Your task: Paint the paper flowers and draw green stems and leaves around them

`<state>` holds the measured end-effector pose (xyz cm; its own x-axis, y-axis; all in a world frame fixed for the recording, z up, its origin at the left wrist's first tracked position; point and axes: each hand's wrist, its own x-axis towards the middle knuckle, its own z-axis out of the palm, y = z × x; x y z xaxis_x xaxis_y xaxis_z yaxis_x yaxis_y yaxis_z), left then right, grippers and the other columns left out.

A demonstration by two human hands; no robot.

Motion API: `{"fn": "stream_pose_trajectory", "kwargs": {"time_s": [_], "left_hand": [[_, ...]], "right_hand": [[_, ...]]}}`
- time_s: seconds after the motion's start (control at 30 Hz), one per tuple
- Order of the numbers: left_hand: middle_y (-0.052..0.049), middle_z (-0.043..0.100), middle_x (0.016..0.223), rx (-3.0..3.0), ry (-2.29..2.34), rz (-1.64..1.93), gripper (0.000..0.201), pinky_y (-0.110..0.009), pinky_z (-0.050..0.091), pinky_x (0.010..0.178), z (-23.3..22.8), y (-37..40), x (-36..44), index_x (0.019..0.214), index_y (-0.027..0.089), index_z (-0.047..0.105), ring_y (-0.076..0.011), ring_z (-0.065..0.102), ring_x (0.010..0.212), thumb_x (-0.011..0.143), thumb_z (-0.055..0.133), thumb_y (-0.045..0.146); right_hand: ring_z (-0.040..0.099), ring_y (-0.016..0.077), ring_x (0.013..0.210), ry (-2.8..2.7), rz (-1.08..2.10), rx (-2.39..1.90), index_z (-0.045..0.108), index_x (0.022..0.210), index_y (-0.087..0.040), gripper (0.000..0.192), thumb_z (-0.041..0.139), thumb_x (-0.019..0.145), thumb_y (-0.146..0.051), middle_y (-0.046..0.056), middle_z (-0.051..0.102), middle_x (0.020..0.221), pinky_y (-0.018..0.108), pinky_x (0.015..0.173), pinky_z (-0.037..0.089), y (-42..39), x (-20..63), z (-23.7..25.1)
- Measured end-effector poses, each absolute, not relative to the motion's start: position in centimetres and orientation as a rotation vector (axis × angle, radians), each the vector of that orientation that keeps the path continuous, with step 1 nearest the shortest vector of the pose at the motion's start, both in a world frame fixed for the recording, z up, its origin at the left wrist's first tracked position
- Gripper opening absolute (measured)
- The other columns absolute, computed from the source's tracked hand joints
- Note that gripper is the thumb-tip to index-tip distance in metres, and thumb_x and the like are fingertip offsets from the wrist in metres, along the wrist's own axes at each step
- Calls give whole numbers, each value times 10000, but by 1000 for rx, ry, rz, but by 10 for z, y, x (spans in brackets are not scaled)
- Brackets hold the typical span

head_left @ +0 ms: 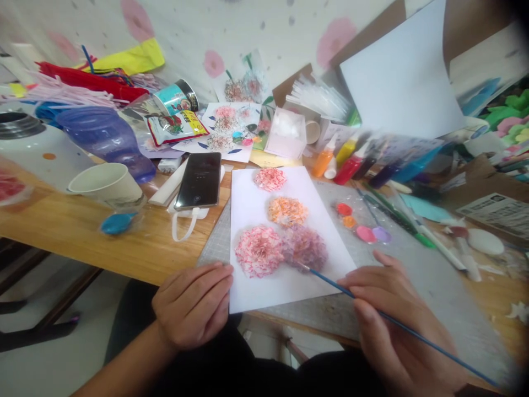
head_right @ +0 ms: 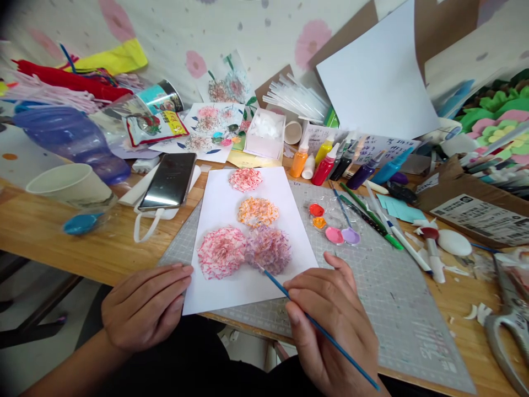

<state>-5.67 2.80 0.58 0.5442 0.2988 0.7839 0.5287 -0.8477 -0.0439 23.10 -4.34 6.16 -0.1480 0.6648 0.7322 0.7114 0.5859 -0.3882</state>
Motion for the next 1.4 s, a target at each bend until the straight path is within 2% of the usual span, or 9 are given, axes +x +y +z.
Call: {"fn": "stream_pose_trajectory", "kwargs": {"time_s": [0.23, 0.47, 0.63, 0.83, 1.0, 1.17, 1.4], "left_hand": [[-120, 759, 916, -2507, -690, -1194, 189, -333, 567, 736, 9, 27, -56, 911, 80, 711, -229, 703, 890, 737, 638, 87], [-110, 759, 902, -2496, -691, -1185, 185, -325, 567, 732, 9, 27, -55, 916, 88, 704, -224, 706, 883, 749, 623, 91], [-107, 758, 914, -2500, -693, -1177, 189, -321, 564, 747, 10, 27, -55, 921, 93, 703, -221, 703, 896, 750, 624, 87], [-114, 756, 907, -2509, -690, -1166, 183, -327, 553, 750, 10, 27, -56, 912, 82, 702, -223, 700, 898, 751, 615, 75], [-110, 755, 907, -2501, -683, -1153, 179, -326, 560, 759, 12, 26, -56, 913, 89, 698, -222, 704, 884, 753, 617, 90], [-111, 756, 908, -2521, -697, -1152, 177, -325, 558, 755, 13, 27, -56, 907, 85, 704, -219, 701, 896, 754, 614, 75], [-124, 755, 899, -2521, -682, -1171, 169, -325, 551, 740, 13, 27, -56, 892, 69, 706, -224, 699, 894, 750, 615, 74]], "right_hand": [[637, 197, 869, -1801, -51, -1153, 600, 995, -159, 287, 563, 761, 3, 41, 661, 924, 579, 1048, 359, -53, 241, 56], [632, 191, 905, -1825, -45, -1162, 596, 986, -163, 241, 592, 787, -26, 40, 663, 949, 552, 1056, 360, -48, 234, 57], [621, 184, 926, -1779, -61, -1199, 591, 1034, -163, 283, 556, 799, -9, 41, 650, 960, 566, 1087, 328, -49, 234, 58], [619, 163, 923, -1840, -89, -1192, 597, 1002, -168, 229, 580, 815, -37, 33, 646, 955, 485, 1090, 351, -45, 231, 59], [630, 181, 940, -1757, -68, -1196, 588, 1018, -164, 251, 577, 806, -28, 43, 659, 966, 527, 1089, 350, -45, 232, 60], [653, 176, 900, -1867, -110, -1182, 605, 989, -172, 243, 571, 788, -39, 37, 682, 926, 463, 1072, 371, -45, 235, 62], [661, 177, 907, -1850, -102, -1192, 608, 983, -160, 247, 567, 783, -23, 49, 688, 933, 458, 1077, 381, -45, 234, 64]]}}
